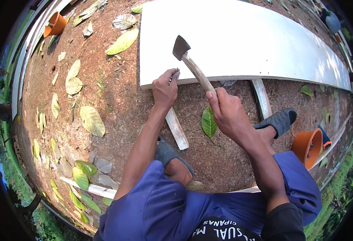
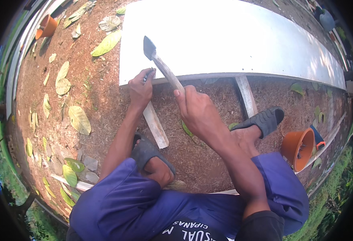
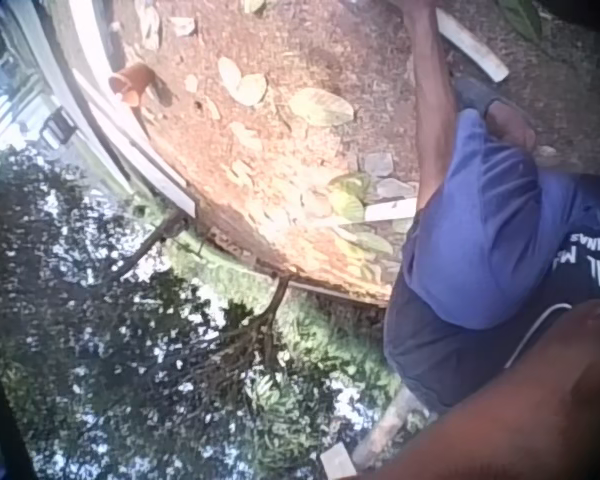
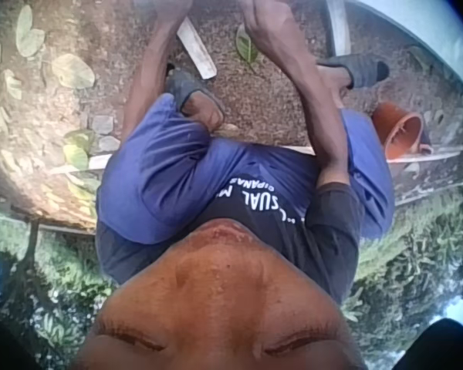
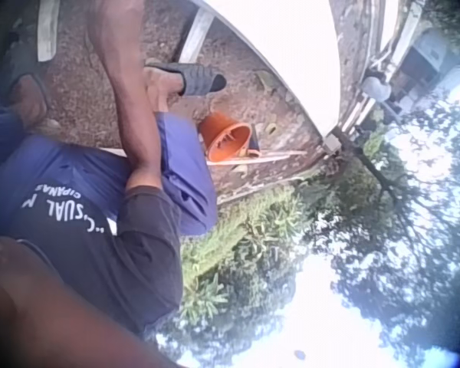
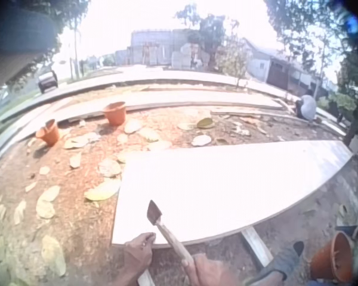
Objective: The person assembles a wooden bench by hammering nails into a white board and wooden legs. They measure and cut a wooden plank with a tape measure and hand saw, then position the plank under the board as a support.
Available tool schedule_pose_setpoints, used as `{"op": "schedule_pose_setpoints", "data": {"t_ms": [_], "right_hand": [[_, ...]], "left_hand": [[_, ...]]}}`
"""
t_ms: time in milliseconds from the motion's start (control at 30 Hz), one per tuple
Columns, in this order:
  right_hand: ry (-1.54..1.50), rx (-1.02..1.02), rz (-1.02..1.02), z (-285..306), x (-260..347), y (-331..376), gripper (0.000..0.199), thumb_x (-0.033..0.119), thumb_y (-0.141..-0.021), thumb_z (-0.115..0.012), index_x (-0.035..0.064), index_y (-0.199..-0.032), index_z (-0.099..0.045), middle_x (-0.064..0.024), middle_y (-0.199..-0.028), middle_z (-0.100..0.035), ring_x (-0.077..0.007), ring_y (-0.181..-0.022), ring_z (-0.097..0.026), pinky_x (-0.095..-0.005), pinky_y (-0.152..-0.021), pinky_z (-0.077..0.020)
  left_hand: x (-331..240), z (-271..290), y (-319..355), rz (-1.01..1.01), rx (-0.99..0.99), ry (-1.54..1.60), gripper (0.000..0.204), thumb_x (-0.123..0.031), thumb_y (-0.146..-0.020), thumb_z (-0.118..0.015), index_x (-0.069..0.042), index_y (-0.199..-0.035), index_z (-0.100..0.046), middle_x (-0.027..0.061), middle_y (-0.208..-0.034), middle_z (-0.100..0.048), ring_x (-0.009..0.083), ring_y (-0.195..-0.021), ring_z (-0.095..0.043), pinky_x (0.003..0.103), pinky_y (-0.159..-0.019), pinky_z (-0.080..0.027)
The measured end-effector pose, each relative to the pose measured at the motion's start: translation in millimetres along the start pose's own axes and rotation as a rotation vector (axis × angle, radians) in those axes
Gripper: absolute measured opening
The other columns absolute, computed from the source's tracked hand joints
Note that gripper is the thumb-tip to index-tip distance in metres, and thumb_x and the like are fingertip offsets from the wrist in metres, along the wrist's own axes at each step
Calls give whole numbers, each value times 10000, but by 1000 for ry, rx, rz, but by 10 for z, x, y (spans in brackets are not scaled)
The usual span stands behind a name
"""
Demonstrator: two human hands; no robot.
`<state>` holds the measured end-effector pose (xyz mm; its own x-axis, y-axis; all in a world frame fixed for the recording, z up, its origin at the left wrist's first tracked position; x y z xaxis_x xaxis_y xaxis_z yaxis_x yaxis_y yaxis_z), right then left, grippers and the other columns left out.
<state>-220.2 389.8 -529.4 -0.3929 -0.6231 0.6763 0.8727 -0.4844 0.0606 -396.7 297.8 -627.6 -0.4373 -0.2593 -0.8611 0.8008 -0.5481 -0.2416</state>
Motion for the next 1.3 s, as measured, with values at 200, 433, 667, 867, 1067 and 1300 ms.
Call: {"op": "schedule_pose_setpoints", "data": {"t_ms": [200, 433, 667, 867, 1067, 1300], "right_hand": [[58, 137, -189, -109, -149, 35, 386, 325, -1097, -438, -17, -934, -517, -215, -612, -566, -405, -542, -593, -513, -522, -457], [-68, -97, -46, 285, 262, -47, 390, 323, -1095, -433, -36, -962, -510, -250, -686, -601, -453, -638, -630, -534, -584, -486], [153, 85, -96, -130, -248, -17, 391, 356, -1099, -433, 8, -933, -493, -188, -614, -549, -384, -556, -584, -505, -522, -439], [-59, -156, 30, 261, 337, -38, 389, 326, -1095, -425, -15, -917, -485, -252, -652, -585, -469, -584, -608, -543, -558, -497], [157, 184, -166, -206, -229, -30, 398, 323, -1095, -430, -29, -920, -488, -257, -645, -575, -468, -578, -605, -542, -551, -486], [-45, -199, 76, 309, 437, -55, 415, 331, -1098, -415, -33, -913, -488, -229, -607, -569, -461, -585, -613, -540, -556, -494]], "left_hand": [[-14, -16, -4, 1, 19, -36, 203, -148, -964, -665, 21, -1039, -750, 196, -938, -759, 317, -852, -757, 389, -761, -579], [-40, 24, 5, -72, -3, -47, 208, -143, -967, -657, 29, -1040, -747, 203, -954, -757, 332, -876, -756, 403, -787, -584], [-95, -32, 2, -94, 11, -64, 186, -122, -956, -665, 23, -1040, -746, 200, -961, -757, 333, -873, -755, 389, -775, -587], [-16, 22, 16, -103, -5, -41, 164, -103, -942, -673, 18, -1025, -747, 203, -956, -754, 335, -863, -755, 392, -765, -591], [-71, -38, 10, -168, 14, -112, 161, -95, -935, -678, 15, -1026, -753, 196, -955, -758, 333, -863, -757, 390, -768, -596], [-35, 39, 26, -155, -7, -43, 190, -119, -943, -680, 22, -1047, -753, 190, -956, -762, 285, -868, -758, 355, -766, -583]]}}
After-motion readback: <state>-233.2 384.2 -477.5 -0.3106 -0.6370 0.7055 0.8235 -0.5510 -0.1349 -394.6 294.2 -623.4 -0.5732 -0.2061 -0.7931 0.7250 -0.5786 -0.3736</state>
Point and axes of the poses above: each hand's wrist, its own y-axis away from the middle knuckle, its own z-axis out of the back of the hand, x = y × z, the point moved 8 cm from there along -y, towards the middle knuckle
